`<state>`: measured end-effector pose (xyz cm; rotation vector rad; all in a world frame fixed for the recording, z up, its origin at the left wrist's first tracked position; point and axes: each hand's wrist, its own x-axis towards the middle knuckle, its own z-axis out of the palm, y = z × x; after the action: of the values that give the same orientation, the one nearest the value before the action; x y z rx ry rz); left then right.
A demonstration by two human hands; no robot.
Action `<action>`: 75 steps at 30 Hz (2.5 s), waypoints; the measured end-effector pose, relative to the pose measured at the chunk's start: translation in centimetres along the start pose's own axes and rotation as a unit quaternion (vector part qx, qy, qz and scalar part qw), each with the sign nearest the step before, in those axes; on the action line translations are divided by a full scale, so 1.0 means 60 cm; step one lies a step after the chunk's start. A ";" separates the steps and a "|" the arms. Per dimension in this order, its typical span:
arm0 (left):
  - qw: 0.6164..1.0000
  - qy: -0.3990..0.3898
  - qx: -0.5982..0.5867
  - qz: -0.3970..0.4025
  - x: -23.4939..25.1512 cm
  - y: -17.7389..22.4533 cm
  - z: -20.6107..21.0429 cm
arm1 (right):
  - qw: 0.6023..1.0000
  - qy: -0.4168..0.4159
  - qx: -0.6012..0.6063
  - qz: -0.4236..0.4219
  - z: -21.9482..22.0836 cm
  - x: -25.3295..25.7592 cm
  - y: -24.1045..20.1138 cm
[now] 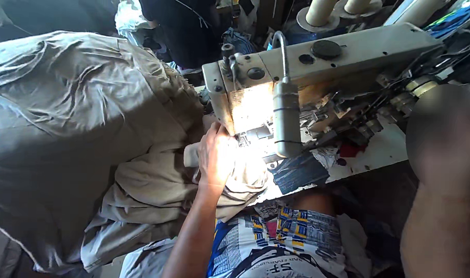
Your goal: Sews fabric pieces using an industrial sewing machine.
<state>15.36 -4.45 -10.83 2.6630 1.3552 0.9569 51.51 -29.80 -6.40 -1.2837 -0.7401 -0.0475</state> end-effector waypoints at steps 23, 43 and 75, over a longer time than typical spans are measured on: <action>0.998 0.027 -0.022 -0.043 -0.012 0.009 0.000 | 0.976 -0.187 0.099 0.055 0.102 0.189 -0.023; 1.000 0.015 0.007 -0.022 -0.008 0.008 0.002 | 0.953 -0.252 0.166 0.009 0.078 0.193 0.020; 0.999 -0.006 0.019 -0.042 -0.003 0.012 -0.002 | 0.904 -0.413 -0.103 -0.033 0.252 -0.316 0.048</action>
<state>15.75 -5.07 -10.60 2.6106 1.4854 0.9125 30.95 -22.49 -17.44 -1.4790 -1.5374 0.4001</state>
